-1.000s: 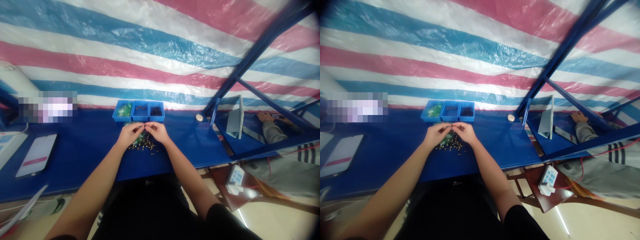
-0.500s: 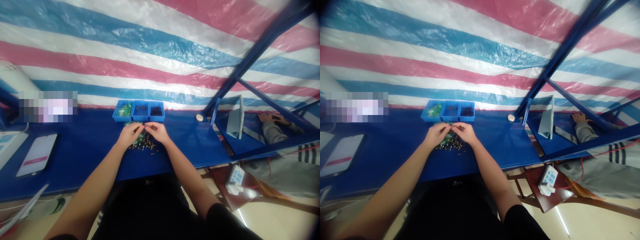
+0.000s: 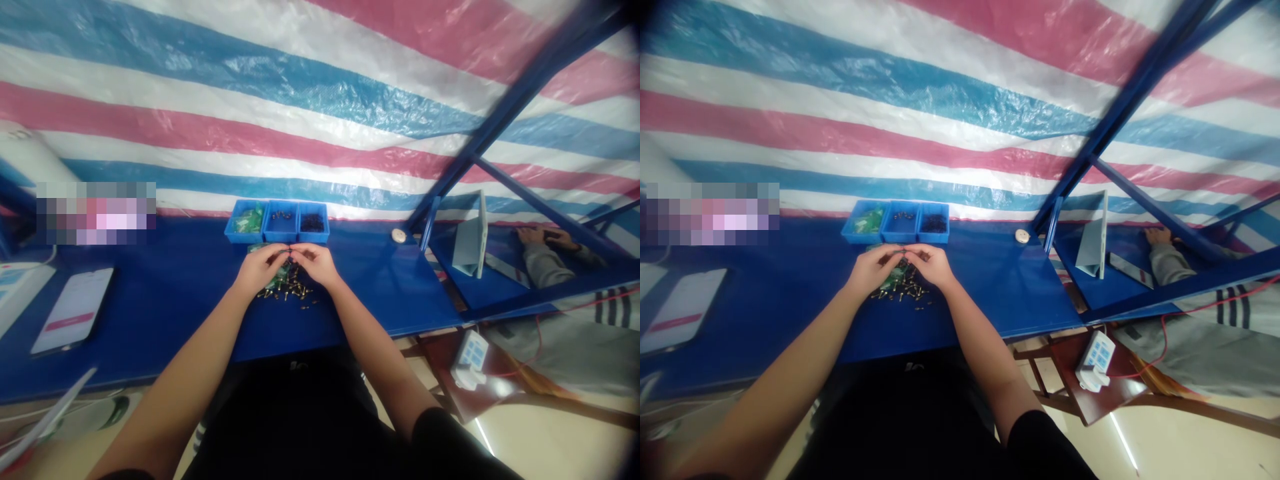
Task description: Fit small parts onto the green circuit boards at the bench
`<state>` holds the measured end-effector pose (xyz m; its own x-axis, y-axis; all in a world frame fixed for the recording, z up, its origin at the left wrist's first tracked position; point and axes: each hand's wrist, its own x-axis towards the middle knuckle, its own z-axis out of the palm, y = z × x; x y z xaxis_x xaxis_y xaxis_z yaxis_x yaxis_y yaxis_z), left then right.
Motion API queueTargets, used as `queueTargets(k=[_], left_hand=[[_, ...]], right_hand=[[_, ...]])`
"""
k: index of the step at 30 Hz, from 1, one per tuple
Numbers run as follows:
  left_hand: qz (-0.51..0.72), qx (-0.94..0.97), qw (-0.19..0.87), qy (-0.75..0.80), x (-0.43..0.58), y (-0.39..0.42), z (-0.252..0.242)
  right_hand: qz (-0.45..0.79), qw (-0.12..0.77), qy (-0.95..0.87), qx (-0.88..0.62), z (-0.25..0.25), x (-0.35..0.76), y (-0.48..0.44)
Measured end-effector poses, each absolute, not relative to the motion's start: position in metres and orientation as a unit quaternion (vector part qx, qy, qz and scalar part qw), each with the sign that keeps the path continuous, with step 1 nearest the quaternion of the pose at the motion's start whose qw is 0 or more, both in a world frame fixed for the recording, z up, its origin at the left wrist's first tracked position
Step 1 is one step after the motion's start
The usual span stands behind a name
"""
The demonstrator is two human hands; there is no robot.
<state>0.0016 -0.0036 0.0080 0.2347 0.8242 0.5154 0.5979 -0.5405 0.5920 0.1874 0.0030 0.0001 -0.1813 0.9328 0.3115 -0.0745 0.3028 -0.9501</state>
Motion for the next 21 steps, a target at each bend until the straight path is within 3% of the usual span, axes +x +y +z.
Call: queueTargets(k=[21], left_hand=[[0.408, 0.775, 0.139, 0.463, 0.0016, -0.0034, 0.0076]], right_hand=[[0.472, 0.527, -0.603, -0.367, -0.0023, 0.1868, 0.0030]])
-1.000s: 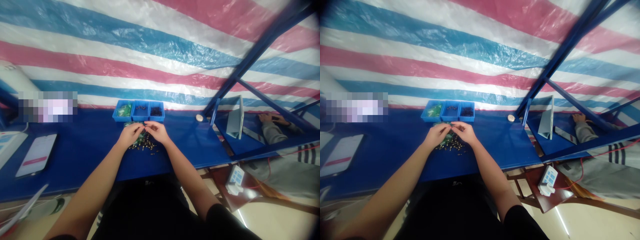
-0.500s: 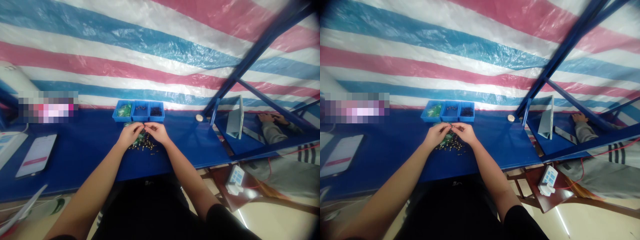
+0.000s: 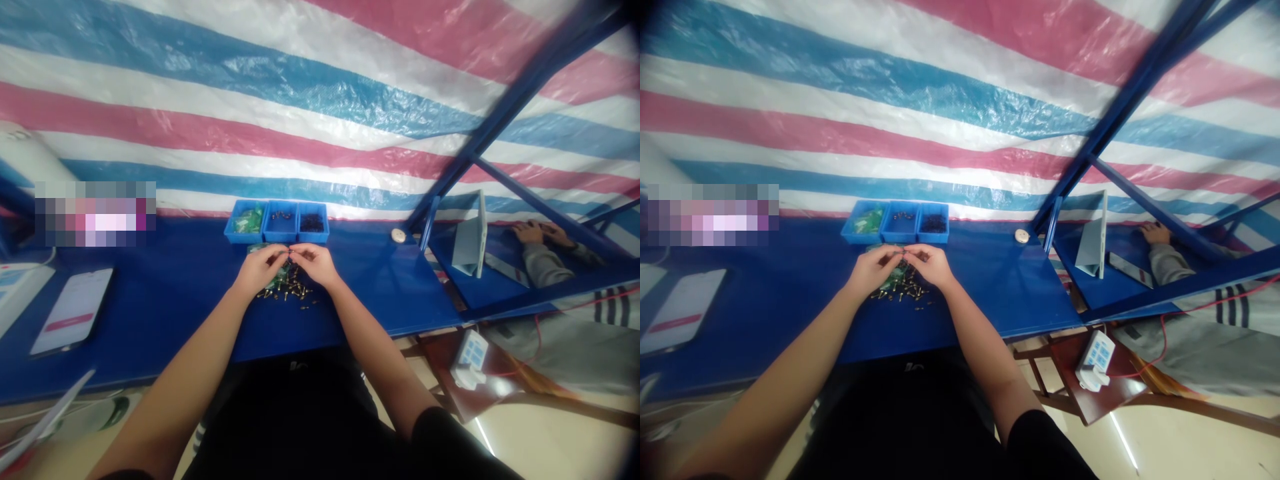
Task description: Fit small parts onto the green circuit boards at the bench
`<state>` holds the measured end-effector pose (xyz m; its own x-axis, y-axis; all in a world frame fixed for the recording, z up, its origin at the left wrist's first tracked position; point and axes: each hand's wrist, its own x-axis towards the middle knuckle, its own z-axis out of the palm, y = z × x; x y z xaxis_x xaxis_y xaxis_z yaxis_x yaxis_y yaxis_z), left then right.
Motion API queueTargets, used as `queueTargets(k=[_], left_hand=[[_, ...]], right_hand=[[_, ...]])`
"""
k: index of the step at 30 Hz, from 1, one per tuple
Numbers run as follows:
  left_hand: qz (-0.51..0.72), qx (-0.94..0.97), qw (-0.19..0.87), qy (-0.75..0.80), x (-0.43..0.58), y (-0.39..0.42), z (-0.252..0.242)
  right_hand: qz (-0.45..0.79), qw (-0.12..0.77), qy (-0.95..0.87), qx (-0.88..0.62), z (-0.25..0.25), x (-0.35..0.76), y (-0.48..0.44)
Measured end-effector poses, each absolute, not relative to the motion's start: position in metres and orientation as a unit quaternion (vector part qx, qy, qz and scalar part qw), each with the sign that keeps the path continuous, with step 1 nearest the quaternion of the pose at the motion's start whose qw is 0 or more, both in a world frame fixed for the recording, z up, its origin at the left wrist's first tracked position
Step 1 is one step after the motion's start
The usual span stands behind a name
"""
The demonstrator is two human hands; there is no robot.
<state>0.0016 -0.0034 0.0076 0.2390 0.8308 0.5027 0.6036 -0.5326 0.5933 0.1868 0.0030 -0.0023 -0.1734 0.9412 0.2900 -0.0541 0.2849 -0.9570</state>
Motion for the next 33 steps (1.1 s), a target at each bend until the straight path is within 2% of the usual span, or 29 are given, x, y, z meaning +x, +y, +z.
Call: queueTargets(k=[28, 33], left_hand=[[0.400, 0.789, 0.131, 0.448, -0.0010, -0.0026, 0.0063], [0.368, 0.801, 0.141, 0.451, -0.0012, -0.0031, 0.0085]], right_hand=[[0.470, 0.532, -0.603, -0.364, -0.0015, 0.1852, 0.0026], [0.475, 0.534, -0.602, -0.356, -0.0033, 0.1853, 0.0033]])
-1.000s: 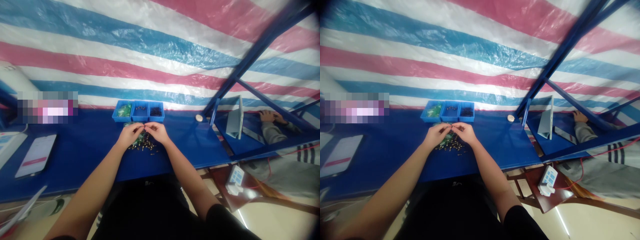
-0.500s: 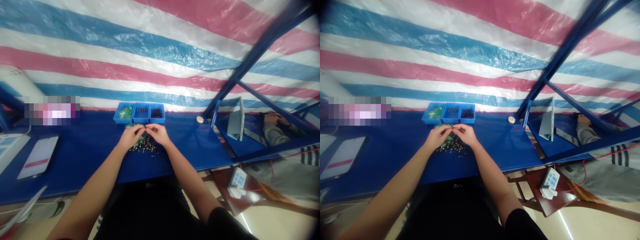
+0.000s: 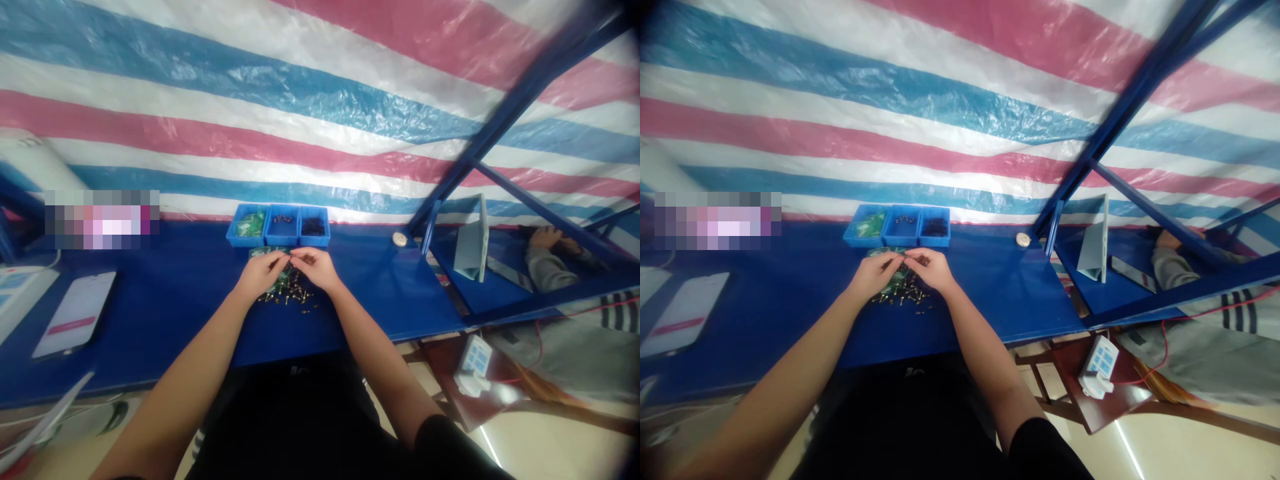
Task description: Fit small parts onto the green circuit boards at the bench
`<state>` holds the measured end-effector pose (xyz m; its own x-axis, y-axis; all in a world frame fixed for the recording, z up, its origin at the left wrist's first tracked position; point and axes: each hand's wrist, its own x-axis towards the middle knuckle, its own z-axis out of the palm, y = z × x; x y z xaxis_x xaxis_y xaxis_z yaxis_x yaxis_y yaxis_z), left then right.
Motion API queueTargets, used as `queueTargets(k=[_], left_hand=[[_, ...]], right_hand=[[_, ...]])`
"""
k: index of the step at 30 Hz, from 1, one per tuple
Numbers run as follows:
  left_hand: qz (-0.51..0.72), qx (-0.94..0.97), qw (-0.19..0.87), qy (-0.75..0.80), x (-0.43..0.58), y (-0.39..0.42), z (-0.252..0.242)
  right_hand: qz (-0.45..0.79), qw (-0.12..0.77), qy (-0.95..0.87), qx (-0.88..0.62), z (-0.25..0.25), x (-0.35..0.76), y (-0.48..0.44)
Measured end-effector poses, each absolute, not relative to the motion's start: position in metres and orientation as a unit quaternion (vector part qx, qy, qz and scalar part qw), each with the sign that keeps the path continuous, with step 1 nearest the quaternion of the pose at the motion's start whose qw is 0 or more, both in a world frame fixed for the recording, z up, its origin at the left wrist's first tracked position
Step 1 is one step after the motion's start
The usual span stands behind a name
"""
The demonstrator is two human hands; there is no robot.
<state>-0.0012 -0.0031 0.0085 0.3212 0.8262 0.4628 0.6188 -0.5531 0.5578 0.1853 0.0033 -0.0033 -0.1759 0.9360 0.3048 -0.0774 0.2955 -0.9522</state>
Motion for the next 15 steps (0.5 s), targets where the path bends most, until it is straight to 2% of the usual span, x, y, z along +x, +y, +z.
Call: queueTargets(k=[9, 15], left_hand=[[0.410, 0.771, 0.142, 0.465, 0.0002, -0.0019, 0.0024], [0.384, 0.784, 0.149, 0.465, 0.0000, -0.0020, 0.0058]], right_hand=[[0.479, 0.524, -0.605, -0.361, -0.0033, 0.1863, 0.0031], [0.471, 0.515, -0.612, -0.374, -0.0074, 0.1863, 0.0049]])
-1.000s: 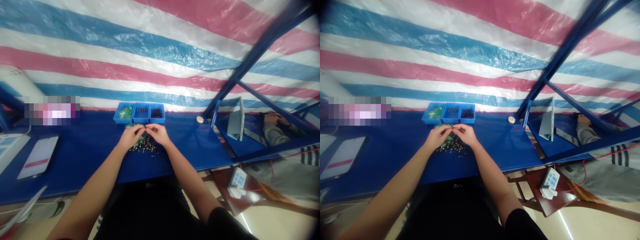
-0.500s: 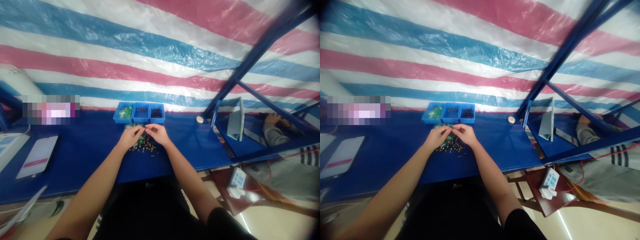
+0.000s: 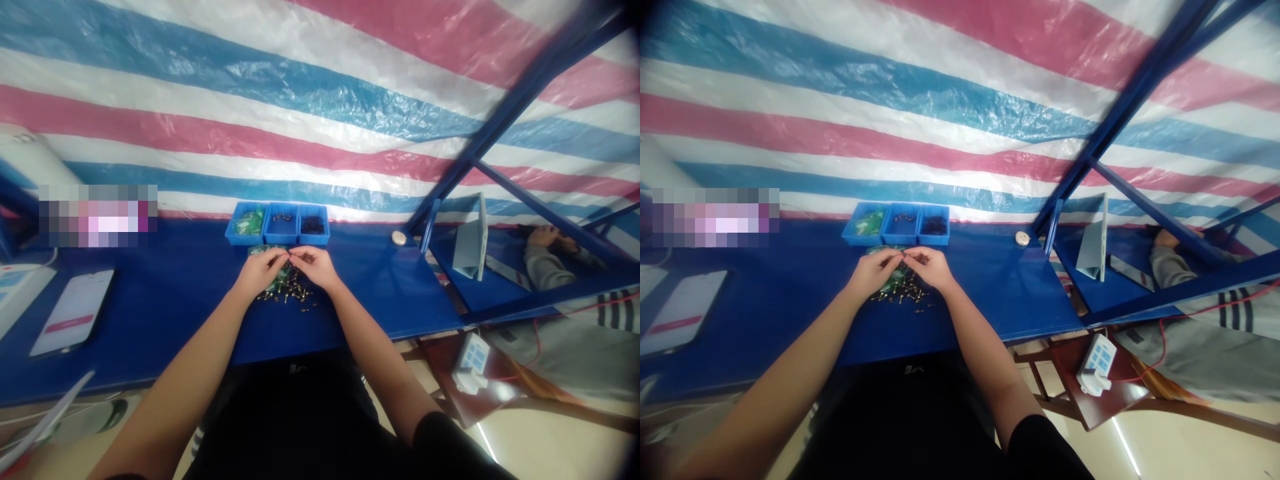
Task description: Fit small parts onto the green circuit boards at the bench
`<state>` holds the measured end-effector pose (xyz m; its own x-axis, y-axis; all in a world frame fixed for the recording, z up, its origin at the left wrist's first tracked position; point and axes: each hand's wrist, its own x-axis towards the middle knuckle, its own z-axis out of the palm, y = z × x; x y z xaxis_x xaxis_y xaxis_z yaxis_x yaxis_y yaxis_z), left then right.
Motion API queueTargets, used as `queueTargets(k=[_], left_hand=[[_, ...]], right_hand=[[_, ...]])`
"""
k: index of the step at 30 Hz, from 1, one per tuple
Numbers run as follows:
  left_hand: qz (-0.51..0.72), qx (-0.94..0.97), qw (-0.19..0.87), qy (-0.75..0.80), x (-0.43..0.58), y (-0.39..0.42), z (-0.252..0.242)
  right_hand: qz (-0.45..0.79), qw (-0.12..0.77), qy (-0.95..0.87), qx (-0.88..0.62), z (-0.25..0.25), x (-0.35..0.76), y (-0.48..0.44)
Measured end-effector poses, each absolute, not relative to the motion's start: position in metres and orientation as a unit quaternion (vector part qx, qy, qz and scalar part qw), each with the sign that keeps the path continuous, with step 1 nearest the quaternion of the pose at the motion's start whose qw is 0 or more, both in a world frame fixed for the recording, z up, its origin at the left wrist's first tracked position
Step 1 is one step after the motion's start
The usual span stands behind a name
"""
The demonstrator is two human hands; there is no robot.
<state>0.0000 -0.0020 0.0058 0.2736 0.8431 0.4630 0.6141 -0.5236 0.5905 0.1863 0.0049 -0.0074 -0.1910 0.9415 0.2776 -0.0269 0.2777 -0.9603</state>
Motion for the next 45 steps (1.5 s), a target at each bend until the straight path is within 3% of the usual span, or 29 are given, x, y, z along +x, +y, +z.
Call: queueTargets(k=[24, 35, 42, 45], left_hand=[[0.351, 0.781, 0.169, 0.488, 0.000, -0.004, 0.010], [0.383, 0.765, 0.126, 0.502, -0.001, -0.006, 0.011], [0.380, 0.771, 0.122, 0.496, 0.000, -0.005, 0.009], [0.381, 0.769, 0.125, 0.498, 0.000, -0.005, 0.009]], right_hand=[[0.478, 0.522, -0.606, -0.364, -0.007, 0.185, 0.004], [0.460, 0.489, -0.594, -0.443, -0.008, 0.194, 0.013], [0.437, 0.584, -0.527, -0.436, -0.003, 0.201, 0.033], [0.430, 0.563, -0.546, -0.448, -0.005, 0.207, 0.037]])
